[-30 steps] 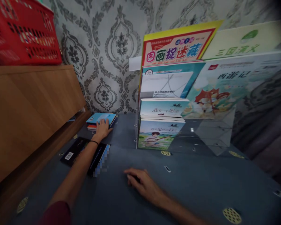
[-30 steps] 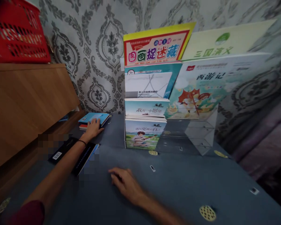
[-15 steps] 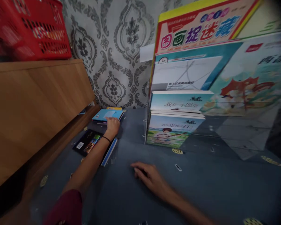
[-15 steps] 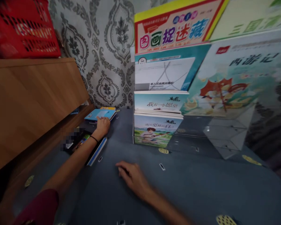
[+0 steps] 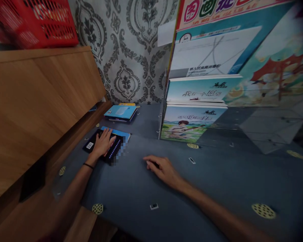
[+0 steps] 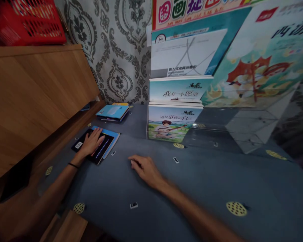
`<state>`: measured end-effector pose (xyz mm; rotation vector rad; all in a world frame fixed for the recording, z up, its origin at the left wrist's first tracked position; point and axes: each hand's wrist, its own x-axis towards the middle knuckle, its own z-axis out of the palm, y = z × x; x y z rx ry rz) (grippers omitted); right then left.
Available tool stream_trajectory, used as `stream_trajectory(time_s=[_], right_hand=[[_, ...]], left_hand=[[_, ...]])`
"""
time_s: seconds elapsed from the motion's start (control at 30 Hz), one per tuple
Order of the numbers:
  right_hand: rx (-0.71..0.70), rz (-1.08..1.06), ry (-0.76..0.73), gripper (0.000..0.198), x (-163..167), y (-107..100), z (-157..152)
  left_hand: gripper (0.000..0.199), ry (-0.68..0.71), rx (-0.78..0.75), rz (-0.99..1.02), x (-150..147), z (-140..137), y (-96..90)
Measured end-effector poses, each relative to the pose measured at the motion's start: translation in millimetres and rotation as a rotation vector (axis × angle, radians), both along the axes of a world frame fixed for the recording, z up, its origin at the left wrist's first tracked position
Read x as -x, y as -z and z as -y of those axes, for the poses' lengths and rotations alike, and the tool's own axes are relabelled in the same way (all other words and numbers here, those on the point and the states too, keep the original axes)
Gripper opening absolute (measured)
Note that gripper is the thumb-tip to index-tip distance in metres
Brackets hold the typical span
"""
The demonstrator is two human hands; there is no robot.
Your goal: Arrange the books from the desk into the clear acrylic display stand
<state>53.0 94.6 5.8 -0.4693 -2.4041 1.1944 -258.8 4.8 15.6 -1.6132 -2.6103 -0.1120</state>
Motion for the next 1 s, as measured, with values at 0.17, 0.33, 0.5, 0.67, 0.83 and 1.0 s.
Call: stream_trajectory(time_s=[0.17,0.33,0.5,0.67,0.83,1.0], right_hand=[[-0.09,0.002,0.004,0.034,-1,4,5],[-0.293,0.002,-0.029,0.038,17,1,14],[-0.308,-0.062,-0.087,0.045,64,-3,15],[-0.266,-0.062,-0.075,0.051,96,15,10],[-0.337,-0.023,-0.073,0.053,94,26,16],[-0.51,-0.019,-0.198,0.052,79,15,27]], left_hand=[[0.058,0.007,0.011,-0.007,-32,12,0.5],[0.059,0.076,-0.02,-0.048,-59,33,7.2],[0.073,0.173,-0.052,-0.121,-76,62,16.8],[0.059,0.002,-0.044,-0.16,-86,82,14.7],[0.064,-0.009,0.183,-0.263,-97,86,4.8],[0.059,0.065,0.23,-0.343,-113,94,5.7]])
